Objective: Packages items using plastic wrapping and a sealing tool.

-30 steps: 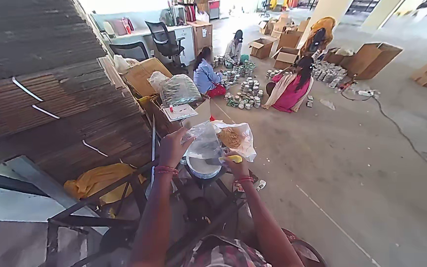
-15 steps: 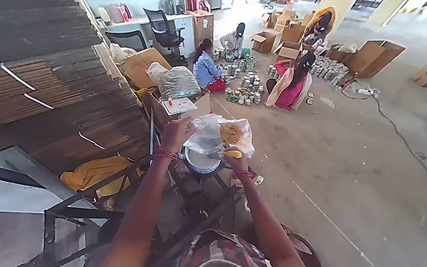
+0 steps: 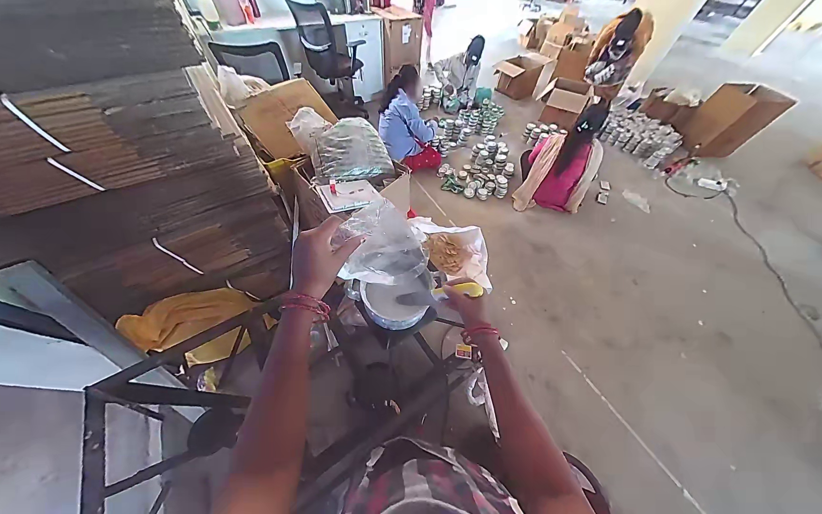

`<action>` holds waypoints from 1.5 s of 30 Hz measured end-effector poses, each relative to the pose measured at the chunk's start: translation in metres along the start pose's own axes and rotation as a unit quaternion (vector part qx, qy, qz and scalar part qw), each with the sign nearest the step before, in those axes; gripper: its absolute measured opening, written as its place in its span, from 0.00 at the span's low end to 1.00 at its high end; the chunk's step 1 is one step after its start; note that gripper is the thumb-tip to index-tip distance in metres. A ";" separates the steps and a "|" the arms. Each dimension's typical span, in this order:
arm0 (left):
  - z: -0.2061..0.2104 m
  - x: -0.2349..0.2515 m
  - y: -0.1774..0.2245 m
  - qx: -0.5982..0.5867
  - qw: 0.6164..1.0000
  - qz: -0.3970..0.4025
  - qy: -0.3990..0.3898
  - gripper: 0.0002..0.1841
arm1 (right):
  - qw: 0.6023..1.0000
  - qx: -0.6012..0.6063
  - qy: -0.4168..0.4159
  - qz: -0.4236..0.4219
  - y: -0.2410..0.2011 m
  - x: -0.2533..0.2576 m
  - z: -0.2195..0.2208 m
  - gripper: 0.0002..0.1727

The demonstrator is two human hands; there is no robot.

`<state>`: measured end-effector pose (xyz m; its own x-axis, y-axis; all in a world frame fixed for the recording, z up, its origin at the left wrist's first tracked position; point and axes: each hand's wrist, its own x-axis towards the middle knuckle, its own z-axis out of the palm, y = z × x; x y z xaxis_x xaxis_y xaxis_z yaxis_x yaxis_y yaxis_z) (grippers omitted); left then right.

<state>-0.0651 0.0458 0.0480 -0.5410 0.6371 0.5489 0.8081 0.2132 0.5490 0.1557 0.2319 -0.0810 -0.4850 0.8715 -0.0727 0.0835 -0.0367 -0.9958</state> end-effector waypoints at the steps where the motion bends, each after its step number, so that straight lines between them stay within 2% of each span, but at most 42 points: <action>1: -0.001 -0.003 0.000 -0.007 1.000 -0.002 0.005 0.16 | 1.000 0.001 0.019 -0.008 0.005 0.005 -0.001 0.09; 4: -0.004 -0.013 0.003 -0.022 1.000 -0.020 0.011 0.16 | 0.999 0.021 0.044 0.000 0.006 0.009 0.011 0.11; 9: -0.006 -0.012 -0.001 -0.028 0.999 -0.020 0.030 0.18 | 0.998 0.009 -0.059 0.033 -0.009 -0.002 0.010 0.09; 12: -0.009 -0.016 -0.002 -0.027 0.998 -0.017 0.045 0.19 | 1.000 -0.010 -0.028 0.001 0.001 0.009 -0.001 0.11; 15: -0.011 -0.023 -0.003 -0.038 0.997 -0.022 0.065 0.19 | 0.999 -0.008 0.014 -0.039 0.006 0.014 0.009 0.09; 20: -0.012 -0.032 -0.010 -0.050 0.995 -0.038 0.079 0.19 | 0.995 -0.014 -0.095 0.017 -0.014 -0.001 0.011 0.10; 22: -0.014 -0.034 -0.009 -0.049 0.995 -0.038 0.084 0.18 | 0.996 -0.013 -0.084 0.028 -0.015 0.000 0.000 0.10; 26: -0.013 -0.035 -0.008 -0.057 0.994 -0.029 0.086 0.16 | 1.000 -0.003 0.007 -0.016 0.003 0.020 0.003 0.09; 29: -0.012 -0.035 -0.006 -0.064 0.994 -0.030 0.084 0.16 | 0.999 0.001 -0.041 0.004 -0.006 0.010 0.015 0.11; 32: -0.012 -0.033 -0.004 -0.064 0.994 -0.030 0.088 0.15 | 0.996 -0.038 -0.084 0.019 -0.022 0.002 0.008 0.10; 35: -0.012 -0.036 0.002 -0.063 0.994 -0.042 0.072 0.15 | 0.998 -0.042 -0.037 -0.021 -0.012 0.014 -0.001 0.09; 37: -0.009 -0.037 0.004 -0.065 0.995 -0.041 0.067 0.15 | 0.998 -0.029 -0.007 -0.052 -0.003 0.019 0.007 0.09; 42: -0.006 -0.033 0.003 -0.064 0.994 -0.049 0.068 0.17 | 0.995 -0.036 -0.092 0.018 -0.025 0.001 0.015 0.10; 45: -0.005 -0.035 0.002 -0.065 0.994 -0.044 0.075 0.16 | 0.997 -0.045 -0.055 -0.001 -0.018 0.010 -0.001 0.09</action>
<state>-0.0458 0.0199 0.0328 -0.6453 0.5002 0.5774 0.7243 0.1604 0.6705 0.1505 0.2417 -0.0642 -0.5776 0.8122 -0.0821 0.1590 0.0133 -0.9872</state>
